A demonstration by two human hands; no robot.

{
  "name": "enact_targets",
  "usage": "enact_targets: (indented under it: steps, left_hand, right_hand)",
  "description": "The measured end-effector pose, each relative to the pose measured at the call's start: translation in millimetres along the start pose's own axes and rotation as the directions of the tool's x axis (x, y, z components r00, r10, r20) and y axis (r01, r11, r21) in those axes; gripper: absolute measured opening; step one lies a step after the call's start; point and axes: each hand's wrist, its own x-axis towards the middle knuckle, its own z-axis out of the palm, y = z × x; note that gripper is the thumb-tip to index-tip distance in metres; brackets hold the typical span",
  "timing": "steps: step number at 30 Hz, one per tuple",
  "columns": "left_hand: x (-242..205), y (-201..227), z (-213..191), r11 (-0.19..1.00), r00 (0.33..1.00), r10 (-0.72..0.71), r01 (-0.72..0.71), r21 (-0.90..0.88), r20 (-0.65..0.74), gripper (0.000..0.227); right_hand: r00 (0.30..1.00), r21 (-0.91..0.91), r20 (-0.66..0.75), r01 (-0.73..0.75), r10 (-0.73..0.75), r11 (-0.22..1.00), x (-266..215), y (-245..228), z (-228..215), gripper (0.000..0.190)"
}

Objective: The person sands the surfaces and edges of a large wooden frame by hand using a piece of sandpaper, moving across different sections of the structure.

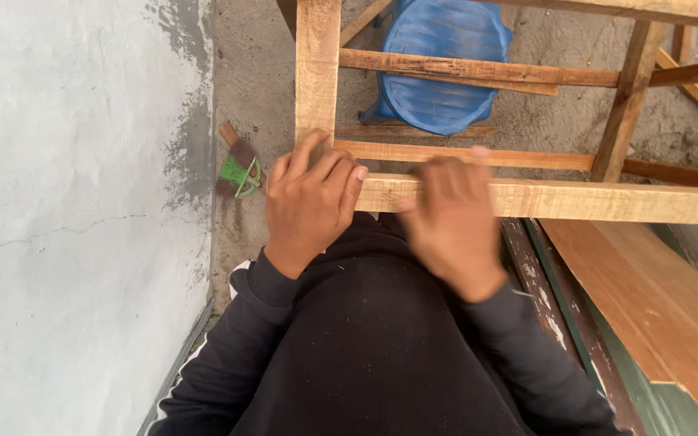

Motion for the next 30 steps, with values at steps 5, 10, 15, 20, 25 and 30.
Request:
enact_targets:
  steps: [5,10,15,20,25,30]
  left_hand:
    - [2.1,-4.8,-1.9,0.999,1.0,0.009,-0.009,-0.036,-0.003,0.029]
    - [1.3,-4.3,4.8,1.0,1.0,0.004,-0.004,-0.026,-0.014,0.028]
    - [0.5,-2.7,-10.4,0.992,0.999,-0.035,0.036,-0.119,0.009,0.025]
    - [-9.2,-16.2,-33.5,0.996,0.996,-0.089,0.089,-0.004,0.007,0.024]
    - [-8.5,-28.6,-30.5,0.917,0.979,-0.162,0.197,-0.348,0.127,0.028]
    - [-4.6,-37.5,-27.4,0.926,0.984,-0.092,0.141,-0.352,0.153,0.03]
  right_hand:
    - [0.999,-0.112,-0.007,0.034,-0.035,0.993,13.6,-8.9,-6.3,0.05]
    - [0.996,-0.181,-0.013,-0.094,0.093,0.979,-1.1,17.6,-40.9,0.048]
    - [0.992,-0.029,0.118,0.039,-0.036,0.999,29.9,-39.7,-6.2,0.055]
    - [0.967,0.119,0.093,0.227,-0.238,0.967,44.8,-29.6,-3.5,0.052]
    - [0.976,-0.059,0.219,0.001,0.012,0.998,28.0,23.4,-38.3,0.059]
    - [0.964,-0.132,0.259,-0.023,0.057,0.991,37.9,-17.9,-3.4,0.054]
